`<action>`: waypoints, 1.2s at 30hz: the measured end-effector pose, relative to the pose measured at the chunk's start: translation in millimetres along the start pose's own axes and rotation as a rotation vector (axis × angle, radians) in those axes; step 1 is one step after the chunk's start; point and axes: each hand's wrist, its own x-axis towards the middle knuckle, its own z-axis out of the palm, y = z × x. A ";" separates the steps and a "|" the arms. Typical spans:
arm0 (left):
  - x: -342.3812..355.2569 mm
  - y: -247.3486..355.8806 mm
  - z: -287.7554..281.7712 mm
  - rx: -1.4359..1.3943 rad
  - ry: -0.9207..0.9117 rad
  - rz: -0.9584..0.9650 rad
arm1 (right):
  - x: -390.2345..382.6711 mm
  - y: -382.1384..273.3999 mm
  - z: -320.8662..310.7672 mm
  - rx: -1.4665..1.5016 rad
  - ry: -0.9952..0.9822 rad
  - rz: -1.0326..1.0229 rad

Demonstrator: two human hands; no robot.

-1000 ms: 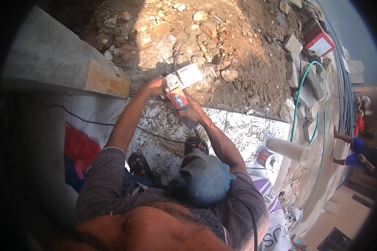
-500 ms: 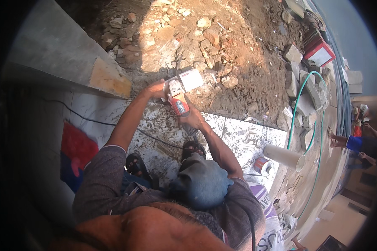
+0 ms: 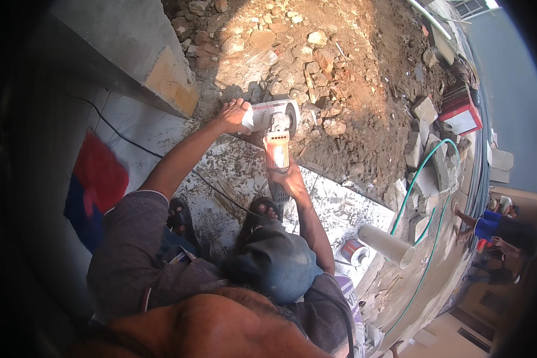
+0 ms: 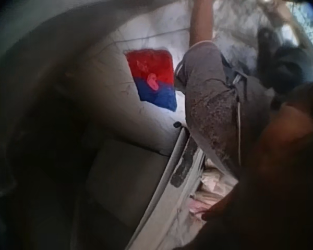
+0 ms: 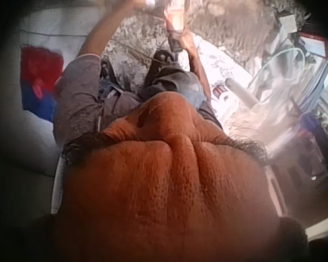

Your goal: The person uses an angle grinder to cut a section of PVC pipe on a tiled surface, applies adhesive from a small can to the interior and exterior of the pipe and a fitting, and then joins the pipe to a wall-mounted drainage outlet.

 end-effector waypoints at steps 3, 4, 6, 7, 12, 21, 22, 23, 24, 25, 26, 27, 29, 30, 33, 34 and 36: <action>-14.0 9.6 33.0 0.143 0.199 0.032 | 3.8 21.2 -16.7 0.034 0.097 0.009; -16.3 17.0 27.2 0.144 0.143 0.010 | 4.0 17.2 -18.9 0.007 0.118 0.002; -17.3 26.7 19.6 0.148 0.025 -0.028 | 1.7 12.4 -22.8 -0.042 0.163 -0.012; -13.9 23.6 20.4 0.115 0.036 -0.023 | 2.1 9.4 -19.5 -0.082 0.168 -0.036; -1.4 -3.4 28.0 -0.090 -0.083 -0.014 | 6.3 -5.9 -1.7 -0.054 0.070 -0.032; 19.5 -7.8 45.8 -0.163 -0.156 0.056 | 35.6 -33.9 24.0 -0.241 0.005 0.011; 17.0 -6.1 41.1 -0.129 -0.169 0.063 | 37.0 -38.3 23.6 -0.239 -0.015 0.006; 15.2 -3.8 36.3 -0.094 -0.182 0.073 | 36.0 -44.1 22.2 -0.257 -0.035 0.032; 14.0 -1.0 31.6 -0.009 -0.191 0.089 | 38.3 -41.6 21.0 -0.222 -0.033 0.014; 11.5 7.6 23.5 0.071 -0.198 0.109 | 40.0 -36.6 17.9 -0.191 -0.029 -0.001; 7.9 15.9 16.3 0.072 -0.202 0.130 | 41.6 -30.3 15.2 -0.165 -0.027 -0.012; 5.0 24.1 8.9 0.072 -0.205 0.152 | 42.5 -25.4 12.3 -0.189 -0.020 -0.002; 0.2 19.2 4.3 0.062 -0.183 0.143 | 48.2 -20.6 15.9 -0.233 -0.034 -0.004; 1.8 11.8 11.1 0.043 -0.163 0.130 | 52.3 -12.1 16.9 -0.239 -0.020 -0.015; 1.8 8.2 17.0 -0.022 -0.097 0.128 | 58.7 6.0 17.7 -0.258 0.008 -0.020; 0.5 6.2 18.4 -0.044 -0.073 0.129 | 57.8 4.0 18.1 -0.262 0.003 -0.010; 0.7 -1.0 28.4 -0.011 0.009 0.163 | 57.2 3.0 19.3 -0.258 -0.007 -0.004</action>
